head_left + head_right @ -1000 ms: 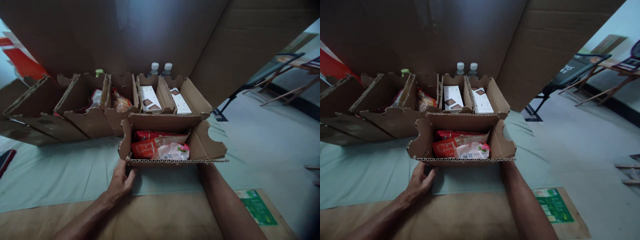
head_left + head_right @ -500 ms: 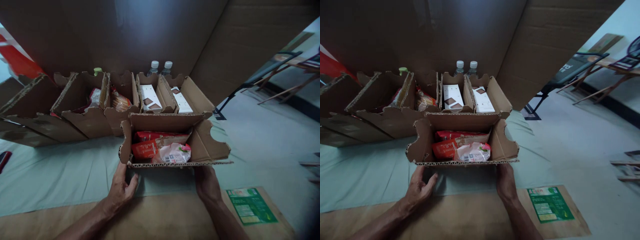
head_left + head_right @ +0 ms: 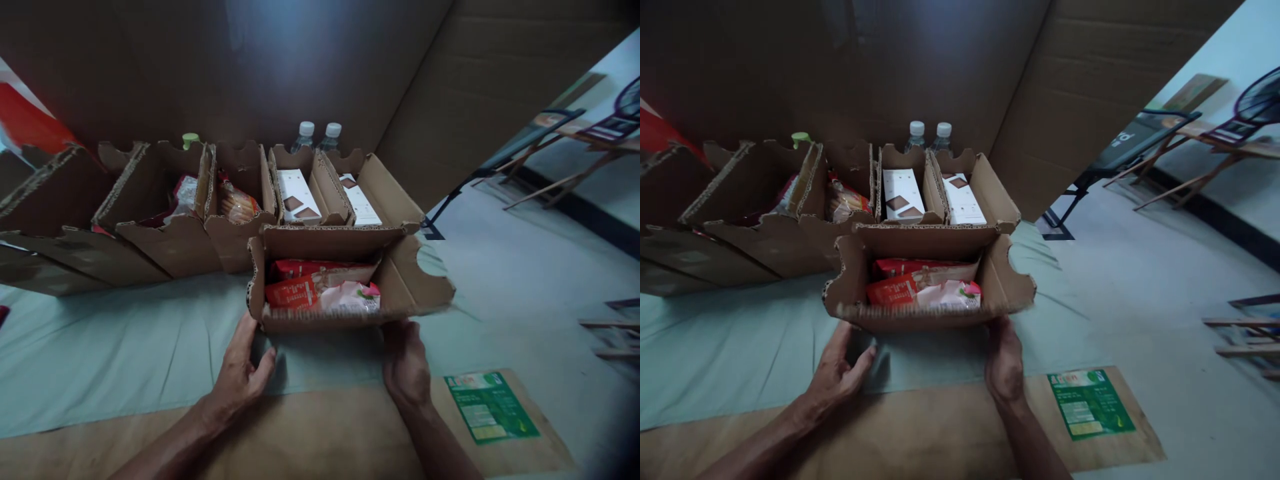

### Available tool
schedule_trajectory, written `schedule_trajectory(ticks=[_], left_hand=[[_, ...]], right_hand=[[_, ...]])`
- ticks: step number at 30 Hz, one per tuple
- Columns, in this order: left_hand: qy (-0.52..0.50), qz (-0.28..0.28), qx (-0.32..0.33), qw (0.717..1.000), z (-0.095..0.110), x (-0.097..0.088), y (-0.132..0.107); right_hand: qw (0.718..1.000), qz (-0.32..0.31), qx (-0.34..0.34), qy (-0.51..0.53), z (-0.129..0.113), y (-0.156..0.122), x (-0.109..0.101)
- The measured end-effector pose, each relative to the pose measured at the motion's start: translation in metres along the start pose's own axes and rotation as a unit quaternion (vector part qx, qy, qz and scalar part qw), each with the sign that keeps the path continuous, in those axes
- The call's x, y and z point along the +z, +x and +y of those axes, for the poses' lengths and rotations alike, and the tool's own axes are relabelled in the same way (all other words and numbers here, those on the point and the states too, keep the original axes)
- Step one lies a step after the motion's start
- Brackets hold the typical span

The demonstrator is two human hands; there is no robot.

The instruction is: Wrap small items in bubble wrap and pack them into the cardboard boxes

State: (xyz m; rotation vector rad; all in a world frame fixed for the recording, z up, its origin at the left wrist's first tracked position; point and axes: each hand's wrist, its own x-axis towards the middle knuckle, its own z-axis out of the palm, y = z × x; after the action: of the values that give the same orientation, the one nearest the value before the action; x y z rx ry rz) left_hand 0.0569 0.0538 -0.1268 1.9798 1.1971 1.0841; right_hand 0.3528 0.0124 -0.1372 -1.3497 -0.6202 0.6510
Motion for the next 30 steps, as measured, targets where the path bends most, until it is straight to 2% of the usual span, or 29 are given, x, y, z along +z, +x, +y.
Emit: schedule_trajectory(ticks=[4,10,15,19,22,25,27,30], left_hand=[[0.009,0.052,0.018,0.998,0.000,0.002,-0.002],[-0.054,-0.048,0.035,0.997,0.001,0.000,-0.002],[-0.116,-0.110,0.049,0.986,-0.003,-0.005,0.006],[-0.139,-0.129,0.052,0.980,-0.001,-0.008,0.005],[-0.131,-0.119,0.072,0.982,0.002,-0.008,0.001],[-0.125,-0.076,0.084,0.986,0.008,-0.009,-0.001],[-0.123,-0.058,0.078,0.988,0.017,-0.010,-0.005],[-0.104,-0.068,0.055,0.991,0.034,-0.009,-0.025]], right_hand=[[0.999,0.015,-0.017,0.030,-0.008,0.000,0.010],[0.998,-0.012,-0.003,0.060,-0.009,-0.003,0.004],[0.996,0.014,-0.031,0.079,-0.017,-0.009,0.009],[0.996,0.037,-0.045,0.065,-0.025,-0.022,0.013],[0.996,0.044,-0.053,0.058,-0.028,-0.033,0.013],[0.995,0.061,-0.056,0.058,-0.030,-0.042,0.011],[0.995,0.062,-0.052,0.059,-0.031,-0.046,0.008],[0.995,0.061,-0.057,0.052,-0.032,-0.043,0.000]])
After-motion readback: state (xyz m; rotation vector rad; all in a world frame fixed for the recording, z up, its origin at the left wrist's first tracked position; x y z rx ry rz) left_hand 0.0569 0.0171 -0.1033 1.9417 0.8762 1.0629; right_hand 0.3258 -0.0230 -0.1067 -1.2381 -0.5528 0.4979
